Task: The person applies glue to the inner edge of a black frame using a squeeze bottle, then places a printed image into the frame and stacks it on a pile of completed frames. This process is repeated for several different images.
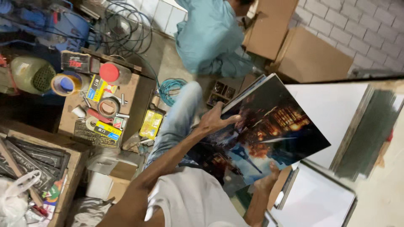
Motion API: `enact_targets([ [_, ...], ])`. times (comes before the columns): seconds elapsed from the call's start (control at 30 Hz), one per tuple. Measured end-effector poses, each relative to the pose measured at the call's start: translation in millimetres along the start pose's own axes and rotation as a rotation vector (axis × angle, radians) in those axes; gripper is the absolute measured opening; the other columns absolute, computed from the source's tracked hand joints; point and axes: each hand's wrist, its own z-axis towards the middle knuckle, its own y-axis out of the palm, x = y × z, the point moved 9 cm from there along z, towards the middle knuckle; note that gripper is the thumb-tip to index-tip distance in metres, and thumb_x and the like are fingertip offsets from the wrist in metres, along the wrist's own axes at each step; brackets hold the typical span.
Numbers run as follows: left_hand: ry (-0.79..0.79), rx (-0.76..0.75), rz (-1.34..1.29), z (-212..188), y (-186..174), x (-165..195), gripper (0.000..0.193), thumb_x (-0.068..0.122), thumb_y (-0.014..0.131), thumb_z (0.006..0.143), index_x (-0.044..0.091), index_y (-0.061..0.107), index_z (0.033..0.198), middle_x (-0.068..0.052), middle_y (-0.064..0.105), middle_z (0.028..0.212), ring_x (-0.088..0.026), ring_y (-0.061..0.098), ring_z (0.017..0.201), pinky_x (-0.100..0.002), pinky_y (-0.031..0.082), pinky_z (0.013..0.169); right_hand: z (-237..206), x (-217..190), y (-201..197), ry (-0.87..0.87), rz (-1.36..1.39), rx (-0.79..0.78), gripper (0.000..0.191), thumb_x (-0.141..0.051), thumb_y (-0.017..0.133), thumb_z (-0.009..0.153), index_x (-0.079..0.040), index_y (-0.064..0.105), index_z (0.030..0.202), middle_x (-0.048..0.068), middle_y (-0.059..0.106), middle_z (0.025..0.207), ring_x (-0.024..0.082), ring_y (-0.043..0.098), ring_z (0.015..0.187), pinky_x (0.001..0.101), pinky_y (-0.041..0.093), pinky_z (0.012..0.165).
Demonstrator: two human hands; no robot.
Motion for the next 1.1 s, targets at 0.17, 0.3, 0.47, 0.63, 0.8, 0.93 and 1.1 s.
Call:
enact_targets([
  [0.17, 0.076, 0.176, -0.120, 10, -74, 10, 0.099, 0.086, 0.063, 0.072, -0.003, 0.056, 0.115, -0.024, 0.068, 0.101, -0.039, 0.070, 0.095, -0.047, 0.053, 0.086, 36, -29, 95, 0.001, -0.072, -0.130, 0.037, -0.026, 0.065, 0.077, -0.009, 0.068, 0.110, 0.005, 0.069, 0.112, 0.027, 0.065, 0.109, 0.0444, 0.051, 0.104],
  [0.3, 0.108, 0.246, -0.165, 62, -132, -1, 0.096, 0.084, 0.063, 0.076, -0.004, 0.055, 0.116, -0.026, 0.067, 0.103, -0.040, 0.069, 0.096, -0.048, 0.053, 0.087, 88, -34, 186, -0.040, -0.173, -0.130, 0.035, -0.026, 0.063, 0.079, -0.009, 0.068, 0.109, 0.003, 0.069, 0.108, 0.025, 0.064, 0.106, 0.0432, 0.051, 0.101],
  [0.47, 0.090, 0.264, -0.228, 162, -234, -19, 0.092, 0.079, 0.065, 0.075, -0.003, 0.054, 0.116, -0.027, 0.069, 0.105, -0.040, 0.070, 0.098, -0.047, 0.053, 0.087, 117, -29, 344, -0.169, -0.184, -0.256, 0.030, -0.022, 0.066, 0.085, -0.005, 0.066, 0.109, 0.004, 0.066, 0.107, 0.023, 0.061, 0.105, 0.0408, 0.049, 0.102],
  [0.63, 0.260, 0.302, -0.286, 222, -362, -1, 0.088, 0.074, 0.069, 0.083, -0.003, 0.052, 0.123, -0.031, 0.066, 0.116, -0.043, 0.066, 0.110, -0.048, 0.048, 0.094, 120, 3, 489, 0.003, -0.096, -0.360, 0.033, -0.020, 0.057, 0.072, -0.006, 0.067, 0.100, 0.006, 0.072, 0.103, 0.025, 0.068, 0.103, 0.0401, 0.054, 0.099],
  [0.8, 0.190, 0.363, -0.289, 248, -439, 8, 0.089, 0.074, 0.070, 0.079, -0.002, 0.052, 0.123, -0.029, 0.067, 0.113, -0.042, 0.067, 0.107, -0.048, 0.050, 0.094, 143, -15, 567, -0.176, -0.232, -0.258, 0.028, -0.023, 0.062, 0.083, -0.005, 0.068, 0.104, 0.003, 0.069, 0.105, 0.019, 0.064, 0.103, 0.0359, 0.051, 0.100],
  [0.93, 0.061, 0.373, -0.225, 262, -484, 8, 0.088, 0.074, 0.067, 0.075, 0.001, 0.056, 0.122, -0.027, 0.069, 0.113, -0.041, 0.068, 0.107, -0.049, 0.052, 0.093, 153, -19, 630, -0.315, -0.267, -0.236, 0.025, -0.025, 0.068, 0.088, -0.004, 0.070, 0.102, 0.003, 0.068, 0.105, 0.017, 0.061, 0.103, 0.0332, 0.047, 0.102],
  [1.1, 0.225, 0.517, -0.158, 296, -555, 35, 0.093, 0.074, 0.073, 0.080, -0.004, 0.053, 0.127, -0.031, 0.065, 0.119, -0.045, 0.064, 0.112, -0.050, 0.048, 0.096, 163, -16, 729, -0.329, -0.236, -0.344, 0.026, -0.030, 0.067, 0.088, -0.006, 0.071, 0.098, 0.004, 0.069, 0.102, 0.017, 0.062, 0.104, 0.0340, 0.048, 0.102],
])
